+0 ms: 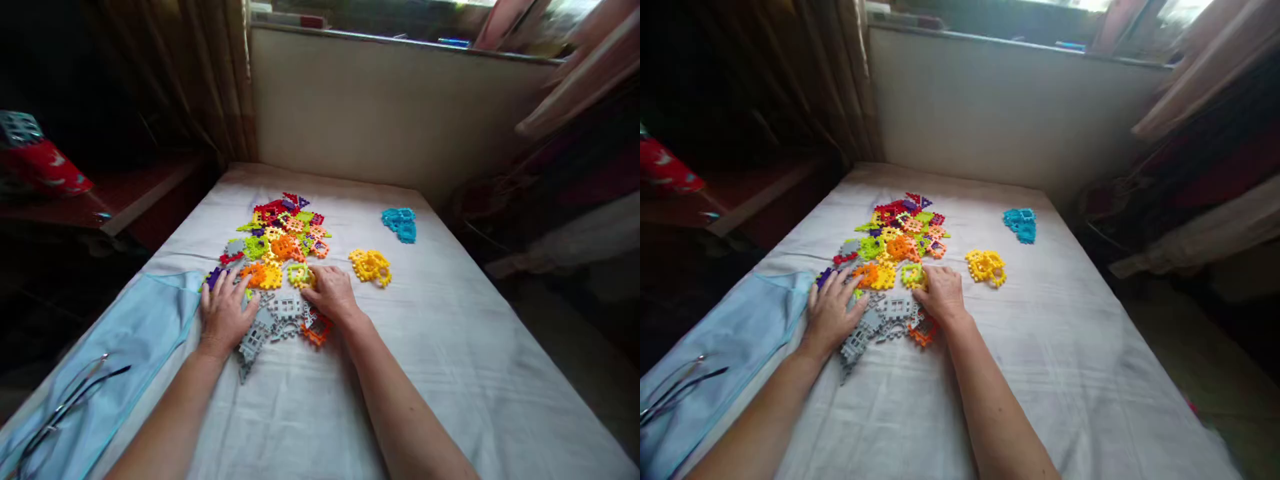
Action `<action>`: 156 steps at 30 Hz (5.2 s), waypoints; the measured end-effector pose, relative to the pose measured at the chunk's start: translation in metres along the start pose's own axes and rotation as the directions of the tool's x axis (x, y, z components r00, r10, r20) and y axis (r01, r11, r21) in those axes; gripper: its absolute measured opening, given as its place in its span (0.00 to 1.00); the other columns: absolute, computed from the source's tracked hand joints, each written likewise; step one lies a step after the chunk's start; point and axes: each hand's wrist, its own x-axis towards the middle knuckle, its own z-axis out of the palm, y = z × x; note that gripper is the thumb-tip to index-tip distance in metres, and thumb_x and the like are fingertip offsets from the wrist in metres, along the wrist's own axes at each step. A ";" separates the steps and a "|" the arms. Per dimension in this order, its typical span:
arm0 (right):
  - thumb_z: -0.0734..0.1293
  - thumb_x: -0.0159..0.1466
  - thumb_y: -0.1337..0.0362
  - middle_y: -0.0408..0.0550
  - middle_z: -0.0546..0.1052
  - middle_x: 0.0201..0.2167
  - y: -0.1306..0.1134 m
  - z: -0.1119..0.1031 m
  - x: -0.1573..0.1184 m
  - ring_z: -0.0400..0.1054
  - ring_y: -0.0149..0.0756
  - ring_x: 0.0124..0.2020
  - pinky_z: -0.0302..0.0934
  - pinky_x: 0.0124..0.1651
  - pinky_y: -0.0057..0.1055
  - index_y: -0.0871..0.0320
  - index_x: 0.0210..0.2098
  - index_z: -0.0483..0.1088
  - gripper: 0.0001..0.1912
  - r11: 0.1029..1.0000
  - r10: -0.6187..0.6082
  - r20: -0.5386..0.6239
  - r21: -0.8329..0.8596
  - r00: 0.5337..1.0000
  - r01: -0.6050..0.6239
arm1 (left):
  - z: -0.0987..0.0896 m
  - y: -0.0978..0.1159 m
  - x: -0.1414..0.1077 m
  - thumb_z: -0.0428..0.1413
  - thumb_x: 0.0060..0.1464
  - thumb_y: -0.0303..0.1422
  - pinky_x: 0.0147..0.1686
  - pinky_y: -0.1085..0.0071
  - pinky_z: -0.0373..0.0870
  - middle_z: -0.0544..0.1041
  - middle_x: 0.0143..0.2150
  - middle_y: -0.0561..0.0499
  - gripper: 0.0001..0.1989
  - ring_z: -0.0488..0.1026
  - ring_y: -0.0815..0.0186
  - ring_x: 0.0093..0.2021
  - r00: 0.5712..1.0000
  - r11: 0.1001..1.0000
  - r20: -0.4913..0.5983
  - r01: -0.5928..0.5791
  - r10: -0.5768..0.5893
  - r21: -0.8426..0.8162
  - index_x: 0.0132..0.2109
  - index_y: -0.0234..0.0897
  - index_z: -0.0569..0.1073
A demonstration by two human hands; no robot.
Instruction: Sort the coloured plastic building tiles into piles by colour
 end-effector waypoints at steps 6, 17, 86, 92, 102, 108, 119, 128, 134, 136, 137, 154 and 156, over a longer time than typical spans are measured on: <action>0.66 0.62 0.61 0.54 0.74 0.55 0.006 -0.018 -0.001 0.66 0.47 0.55 0.56 0.55 0.41 0.55 0.56 0.69 0.23 0.995 0.049 -0.057 -0.084 0.997 -0.053 | 0.000 -0.002 0.000 0.46 0.61 0.42 0.66 0.42 0.47 0.65 0.67 0.40 0.25 0.58 0.48 0.68 1.000 1.000 -0.016 0.005 -0.005 -0.011 0.60 0.37 0.72; 0.65 0.62 0.57 0.56 0.74 0.53 0.086 -0.040 -0.006 0.66 0.49 0.52 0.58 0.50 0.41 0.55 0.55 0.70 0.22 0.901 0.407 -0.361 0.008 0.839 -0.434 | 0.004 -0.005 0.000 0.47 0.61 0.42 0.66 0.42 0.48 0.66 0.67 0.40 0.24 0.59 0.47 0.68 1.000 0.999 -0.023 -0.005 0.004 -0.038 0.59 0.38 0.73; 0.62 0.62 0.49 0.55 0.80 0.41 0.125 -0.043 -0.016 0.72 0.51 0.45 0.64 0.46 0.45 0.53 0.43 0.79 0.21 0.714 0.692 -0.300 0.149 0.657 -0.684 | -0.006 -0.001 0.000 0.49 0.60 0.39 0.65 0.38 0.46 0.80 0.53 0.47 0.12 0.67 0.49 0.63 0.996 0.974 -0.080 -0.058 0.041 -0.219 0.35 0.42 0.76; 0.61 0.65 0.55 0.58 0.77 0.46 0.081 -0.052 -0.007 0.69 0.50 0.49 0.62 0.51 0.45 0.56 0.44 0.78 0.18 0.867 0.486 -0.430 0.129 0.761 -0.481 | -0.007 0.001 0.000 0.49 0.60 0.40 0.65 0.39 0.47 0.80 0.52 0.46 0.13 0.68 0.49 0.62 0.997 0.973 -0.071 -0.056 0.041 -0.225 0.36 0.42 0.76; 0.65 0.65 0.63 0.48 0.78 0.50 -0.034 0.004 0.013 0.69 0.40 0.51 0.60 0.55 0.34 0.53 0.50 0.75 0.15 0.971 -0.230 -0.079 0.045 0.970 0.234 | -0.006 0.001 0.000 0.49 0.60 0.39 0.65 0.40 0.49 0.81 0.50 0.48 0.13 0.69 0.50 0.61 0.996 0.966 -0.061 -0.079 0.066 -0.246 0.34 0.43 0.76; 0.65 0.65 0.60 0.50 0.77 0.52 -0.051 0.014 0.027 0.67 0.41 0.54 0.60 0.56 0.35 0.54 0.50 0.75 0.15 0.957 -0.284 0.052 -0.047 0.957 0.286 | -0.006 0.001 0.001 0.50 0.60 0.39 0.66 0.41 0.46 0.81 0.49 0.49 0.12 0.69 0.51 0.61 0.997 0.962 -0.053 -0.075 0.063 -0.262 0.34 0.43 0.76; 0.63 0.65 0.64 0.51 0.78 0.48 -0.042 0.001 0.030 0.68 0.42 0.50 0.59 0.54 0.37 0.55 0.49 0.75 0.15 0.961 -0.251 0.012 -0.115 0.968 0.251 | -0.004 0.000 0.001 0.50 0.60 0.39 0.65 0.40 0.48 0.82 0.48 0.50 0.12 0.69 0.49 0.61 0.995 0.963 -0.067 -0.093 0.078 -0.253 0.34 0.43 0.76; 0.65 0.65 0.54 0.50 0.76 0.53 -0.035 0.006 0.021 0.64 0.45 0.56 0.56 0.57 0.41 0.52 0.54 0.71 0.20 0.948 -0.310 0.030 -0.068 0.950 0.311 | -0.001 -0.002 0.001 0.51 0.59 0.39 0.65 0.39 0.48 0.82 0.47 0.51 0.11 0.69 0.48 0.61 0.994 0.964 -0.073 -0.101 0.085 -0.247 0.34 0.44 0.76; 0.63 0.65 0.57 0.53 0.76 0.49 -0.051 0.011 0.022 0.66 0.45 0.53 0.57 0.54 0.41 0.55 0.53 0.71 0.19 0.962 -0.237 0.054 -0.125 0.970 0.242 | 0.000 -0.003 0.002 0.50 0.59 0.39 0.66 0.40 0.47 0.82 0.46 0.51 0.11 0.68 0.49 0.62 0.994 0.964 -0.064 -0.101 0.088 -0.247 0.34 0.44 0.75; 0.64 0.64 0.57 0.54 0.76 0.49 -0.053 0.010 0.023 0.65 0.45 0.52 0.57 0.53 0.40 0.57 0.50 0.73 0.18 0.965 -0.219 0.058 -0.134 0.974 0.225 | 0.000 -0.003 0.002 0.51 0.59 0.39 0.66 0.40 0.47 0.82 0.47 0.52 0.11 0.68 0.50 0.62 0.994 0.964 -0.059 -0.099 0.087 -0.245 0.34 0.44 0.75; 0.65 0.63 0.56 0.54 0.76 0.48 -0.054 0.010 0.024 0.65 0.45 0.52 0.57 0.53 0.40 0.57 0.49 0.73 0.18 0.965 -0.217 0.060 -0.140 0.974 0.224 | 0.000 -0.003 0.002 0.51 0.59 0.39 0.66 0.40 0.46 0.82 0.48 0.52 0.10 0.68 0.50 0.62 0.995 0.965 -0.056 -0.099 0.088 -0.244 0.34 0.44 0.75; 0.64 0.62 0.54 0.54 0.78 0.43 0.122 -0.027 -0.035 0.69 0.44 0.42 0.59 0.47 0.38 0.61 0.50 0.72 0.22 0.801 0.594 -0.547 0.327 0.590 -0.502 | 0.011 -0.007 0.003 0.51 0.58 0.41 0.64 0.41 0.55 0.80 0.52 0.45 0.15 0.71 0.49 0.59 0.979 0.957 -0.150 -0.172 0.139 -0.235 0.47 0.41 0.77; 0.65 0.62 0.53 0.55 0.78 0.44 0.130 -0.021 -0.042 0.70 0.45 0.43 0.59 0.48 0.39 0.61 0.50 0.73 0.22 0.755 0.650 -0.499 0.336 0.573 -0.563 | 0.012 -0.008 0.004 0.51 0.59 0.41 0.62 0.47 0.60 0.79 0.52 0.44 0.15 0.72 0.51 0.57 0.970 0.942 -0.181 -0.205 0.160 -0.265 0.46 0.40 0.77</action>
